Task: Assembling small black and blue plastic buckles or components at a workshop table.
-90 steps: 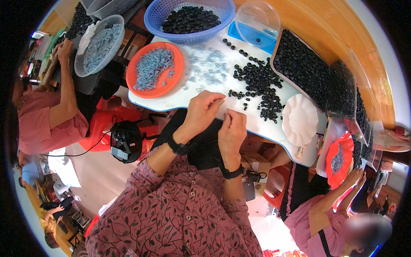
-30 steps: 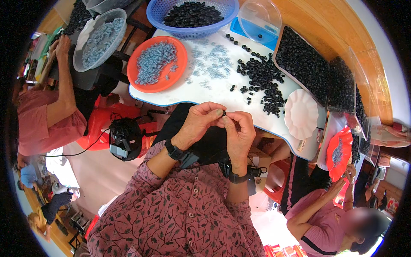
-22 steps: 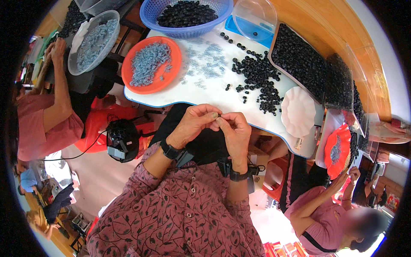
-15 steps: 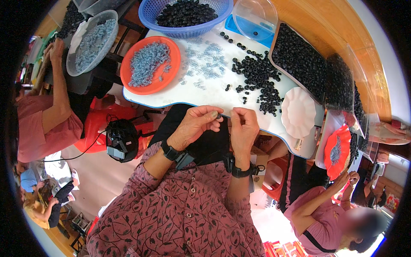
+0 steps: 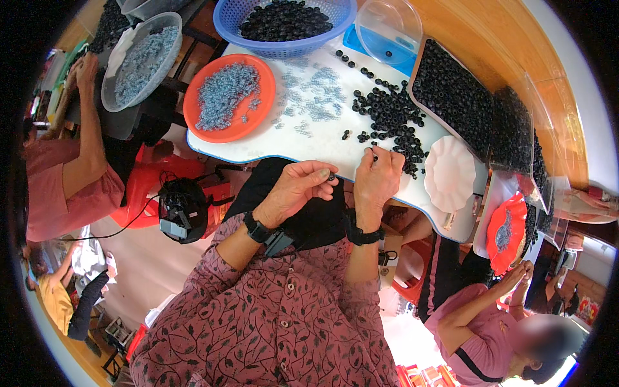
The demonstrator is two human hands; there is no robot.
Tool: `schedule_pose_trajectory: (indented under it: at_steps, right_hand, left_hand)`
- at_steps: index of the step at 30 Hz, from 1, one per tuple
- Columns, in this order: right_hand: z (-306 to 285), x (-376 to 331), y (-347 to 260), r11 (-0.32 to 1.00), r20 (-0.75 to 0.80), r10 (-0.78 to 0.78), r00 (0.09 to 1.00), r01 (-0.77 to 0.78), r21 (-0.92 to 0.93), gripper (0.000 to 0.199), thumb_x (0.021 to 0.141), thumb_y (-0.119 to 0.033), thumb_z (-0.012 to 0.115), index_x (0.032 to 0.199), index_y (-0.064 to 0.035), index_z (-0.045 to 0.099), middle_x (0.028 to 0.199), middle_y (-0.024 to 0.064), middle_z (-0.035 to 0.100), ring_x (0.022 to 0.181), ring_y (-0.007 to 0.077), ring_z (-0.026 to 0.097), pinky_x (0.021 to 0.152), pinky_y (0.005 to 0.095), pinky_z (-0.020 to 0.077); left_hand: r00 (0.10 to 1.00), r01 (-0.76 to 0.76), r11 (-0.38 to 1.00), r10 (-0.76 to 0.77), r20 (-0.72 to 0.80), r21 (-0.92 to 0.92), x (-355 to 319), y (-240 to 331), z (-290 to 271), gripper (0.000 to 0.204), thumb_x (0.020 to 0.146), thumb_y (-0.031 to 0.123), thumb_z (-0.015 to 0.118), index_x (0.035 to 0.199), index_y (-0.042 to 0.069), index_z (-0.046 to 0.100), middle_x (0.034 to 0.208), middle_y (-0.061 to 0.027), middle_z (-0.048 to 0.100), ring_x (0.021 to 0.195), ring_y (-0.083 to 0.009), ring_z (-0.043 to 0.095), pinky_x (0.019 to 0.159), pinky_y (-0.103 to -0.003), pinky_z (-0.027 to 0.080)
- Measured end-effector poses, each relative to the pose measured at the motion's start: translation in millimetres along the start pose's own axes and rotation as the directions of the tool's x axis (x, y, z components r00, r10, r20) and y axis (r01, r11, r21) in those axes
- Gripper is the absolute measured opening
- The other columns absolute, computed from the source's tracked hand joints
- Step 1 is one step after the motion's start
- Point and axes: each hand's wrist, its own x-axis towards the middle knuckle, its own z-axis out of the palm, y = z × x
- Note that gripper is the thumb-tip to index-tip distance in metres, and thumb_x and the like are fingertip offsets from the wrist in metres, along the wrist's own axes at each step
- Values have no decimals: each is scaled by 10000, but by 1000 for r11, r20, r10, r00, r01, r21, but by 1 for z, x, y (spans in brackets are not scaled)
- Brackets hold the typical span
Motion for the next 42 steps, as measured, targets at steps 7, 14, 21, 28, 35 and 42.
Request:
schedule_pose_trajectory:
  at_steps: [7, 14, 21, 28, 35, 42]
  right_hand:
    - [-4, -8, -7, 991, 13, -66, 998, 63, 120, 142, 834, -107, 681, 955, -40, 648, 964, 111, 585, 732, 259, 608, 639, 363, 498]
    - [-30, -33, -30, 502, 315, 86, 945, -314, 806, 121, 880, -22, 682, 983, 11, 628, 880, 31, 647, 708, 83, 568, 644, 225, 470]
    - [-47, -47, -35, 513, 361, 16, 932, -318, 798, 138, 874, 14, 683, 1010, 18, 660, 929, 37, 647, 811, 91, 596, 744, 204, 480]
    - [-41, -48, -30, 570, 219, -85, 972, -133, 811, 112, 836, 36, 706, 940, 18, 672, 937, 58, 637, 817, 108, 608, 723, 216, 487]
    - [-53, -49, -41, 660, 167, -164, 972, -18, 751, 118, 826, 52, 705, 933, 20, 666, 932, 71, 611, 787, 121, 626, 701, 230, 516]
    - [-54, -52, -44, 641, 175, -153, 973, -38, 767, 104, 833, 60, 690, 928, 36, 654, 946, 85, 600, 751, 129, 645, 666, 240, 544]
  left_hand:
    - [1000, -22, 1000, 22, -6, -18, -1, 1, 2, 266, 967, 160, 596, 1152, -28, 635, 958, -105, 698, 765, -142, 683, 717, -284, 589]
    - [999, -34, 992, 31, -29, -121, -4, 6, 6, 275, 978, 156, 579, 1180, -27, 613, 968, -106, 693, 788, -140, 678, 738, -280, 583]
    - [997, -81, 983, 79, -22, -165, -9, 6, 16, 269, 980, 147, 574, 1182, -24, 615, 956, -86, 690, 791, -132, 672, 732, -273, 579]
    - [993, -117, 990, 115, -38, -81, -14, 5, 23, 263, 964, 155, 606, 1141, -40, 626, 965, -72, 678, 793, -112, 653, 730, -242, 564]
    - [985, -159, 987, 157, -75, -21, -17, 6, 28, 248, 971, 147, 592, 1149, -17, 647, 916, -46, 677, 775, -103, 636, 717, -259, 558]
    - [979, -190, 980, 194, -69, 63, -19, 4, 28, 235, 970, 135, 593, 1144, -11, 653, 914, -45, 677, 780, -105, 636, 717, -253, 555]
